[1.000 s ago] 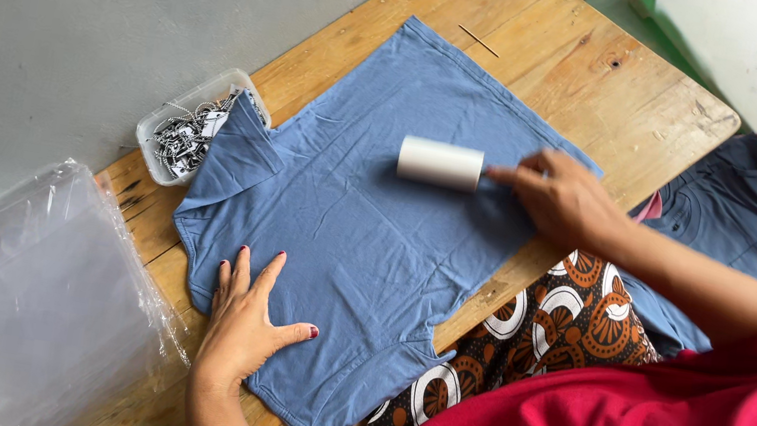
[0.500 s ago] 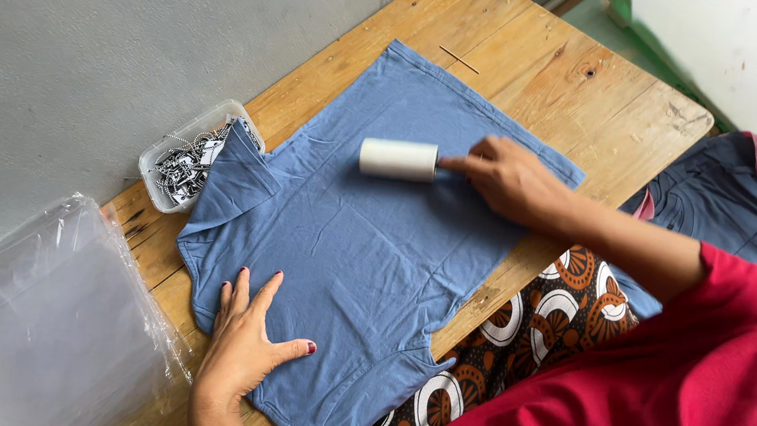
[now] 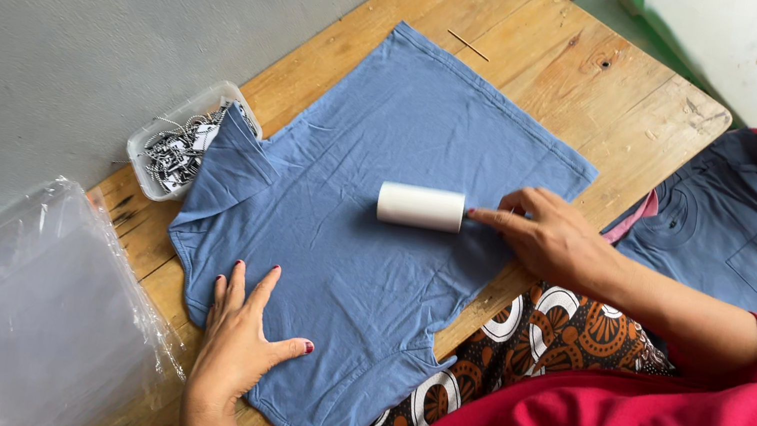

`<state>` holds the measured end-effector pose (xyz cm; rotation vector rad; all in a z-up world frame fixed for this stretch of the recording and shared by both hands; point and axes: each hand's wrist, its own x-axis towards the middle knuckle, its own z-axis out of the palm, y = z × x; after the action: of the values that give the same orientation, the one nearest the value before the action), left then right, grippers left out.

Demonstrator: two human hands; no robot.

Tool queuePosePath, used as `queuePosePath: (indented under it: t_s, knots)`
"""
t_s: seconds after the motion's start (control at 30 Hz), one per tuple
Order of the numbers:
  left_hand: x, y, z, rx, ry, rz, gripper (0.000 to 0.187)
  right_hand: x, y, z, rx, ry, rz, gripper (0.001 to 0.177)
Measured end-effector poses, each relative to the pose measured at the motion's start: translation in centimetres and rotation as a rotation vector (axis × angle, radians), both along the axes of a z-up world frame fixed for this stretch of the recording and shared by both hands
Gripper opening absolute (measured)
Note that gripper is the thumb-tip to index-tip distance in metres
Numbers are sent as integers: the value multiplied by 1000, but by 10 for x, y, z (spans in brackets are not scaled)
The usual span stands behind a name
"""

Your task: The person cleans a blue t-shirt with a lint roller, folds the sleeves and sides inward, and then folds the garment in half on a wooden table.

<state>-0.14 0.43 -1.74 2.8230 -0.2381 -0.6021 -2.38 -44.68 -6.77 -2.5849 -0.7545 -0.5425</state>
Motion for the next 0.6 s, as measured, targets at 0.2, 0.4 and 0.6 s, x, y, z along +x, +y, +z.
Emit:
queuePosePath:
  t_s: [0.2,0.4,0.6]
  knots:
    - [1,2,1,-47,30,37,116,77,-61,-5,-53,-98,-437,35]
    - [3,3,-4,-32,18,25,118,8,-47,25,31,-122,-228,43]
    - [-1,-5,7,-3,40,33,116,-22,-52,-12,-42,-133,-288,53]
